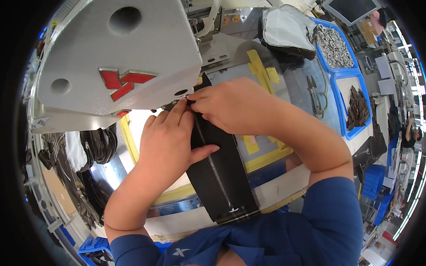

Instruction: The person operates an industrial sewing machine to attach zippers to small fabric pouches. They guide the black pouches under the needle, sew along the zipper edges, and periodically flip the items to work on different sides. The person handles the pouches one at a time, ensuring the zipper is aligned before stitching.

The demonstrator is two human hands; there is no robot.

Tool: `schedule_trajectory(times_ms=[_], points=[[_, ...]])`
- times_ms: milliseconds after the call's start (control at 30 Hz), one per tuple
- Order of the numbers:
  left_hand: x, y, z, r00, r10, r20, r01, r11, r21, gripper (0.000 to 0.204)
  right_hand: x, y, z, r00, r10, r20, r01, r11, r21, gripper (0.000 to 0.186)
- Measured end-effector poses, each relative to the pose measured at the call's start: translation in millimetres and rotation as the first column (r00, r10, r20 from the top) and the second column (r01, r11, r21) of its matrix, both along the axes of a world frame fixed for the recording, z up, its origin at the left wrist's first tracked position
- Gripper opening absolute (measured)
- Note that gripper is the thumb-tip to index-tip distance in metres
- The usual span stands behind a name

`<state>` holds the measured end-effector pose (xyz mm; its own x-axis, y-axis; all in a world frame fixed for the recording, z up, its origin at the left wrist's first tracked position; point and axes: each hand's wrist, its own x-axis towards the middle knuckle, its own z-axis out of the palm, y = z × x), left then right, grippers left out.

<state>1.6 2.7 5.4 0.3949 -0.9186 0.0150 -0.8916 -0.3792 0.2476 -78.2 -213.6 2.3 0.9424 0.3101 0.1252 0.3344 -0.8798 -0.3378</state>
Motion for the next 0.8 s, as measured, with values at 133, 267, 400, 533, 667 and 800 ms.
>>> schedule_trajectory(times_ms=[133, 267, 400, 533, 667, 800], points=[[0.9, 1.3, -0.4, 1.000, 0.008, 0.013, -0.008, 1.000, -0.005, 0.080, -1.6, 6.4, -1.9, 0.999, -0.044, 0.001, 0.044, 0.999, 0.012, 0.020], [-0.2, 1.9, 1.4, 1.000, 0.014, 0.013, -0.014, 1.000, 0.008, 0.080, -3.5, 6.6, -6.9, 0.999, 0.021, 0.034, -0.018, 0.995, -0.101, 0.020], [-1.5, 1.9, 3.2, 1.000, 0.013, 0.017, -0.014, 1.000, 0.023, 0.081, -5.8, 8.5, -6.6, 0.999, 0.021, 0.049, -0.016, 0.994, -0.108, 0.021], [-0.7, 2.4, -0.7, 0.999, -0.006, 0.038, 0.007, 1.000, -0.022, 0.085, -5.4, 12.1, -3.3, 0.999, -0.040, 0.014, 0.040, 0.999, -0.007, 0.021], [-2.5, 2.1, -5.5, 0.999, -0.033, 0.043, 0.034, 0.999, -0.033, 0.091, -4.2, 7.9, -4.7, 0.998, -0.049, -0.047, 0.048, 0.998, -0.036, 0.020], [-12.2, -0.4, -18.4, 0.994, -0.104, 0.029, 0.106, 0.987, -0.117, 0.096, -14.4, 0.4, 8.9, 0.975, -0.079, -0.206, 0.048, 0.987, -0.150, 0.017]])
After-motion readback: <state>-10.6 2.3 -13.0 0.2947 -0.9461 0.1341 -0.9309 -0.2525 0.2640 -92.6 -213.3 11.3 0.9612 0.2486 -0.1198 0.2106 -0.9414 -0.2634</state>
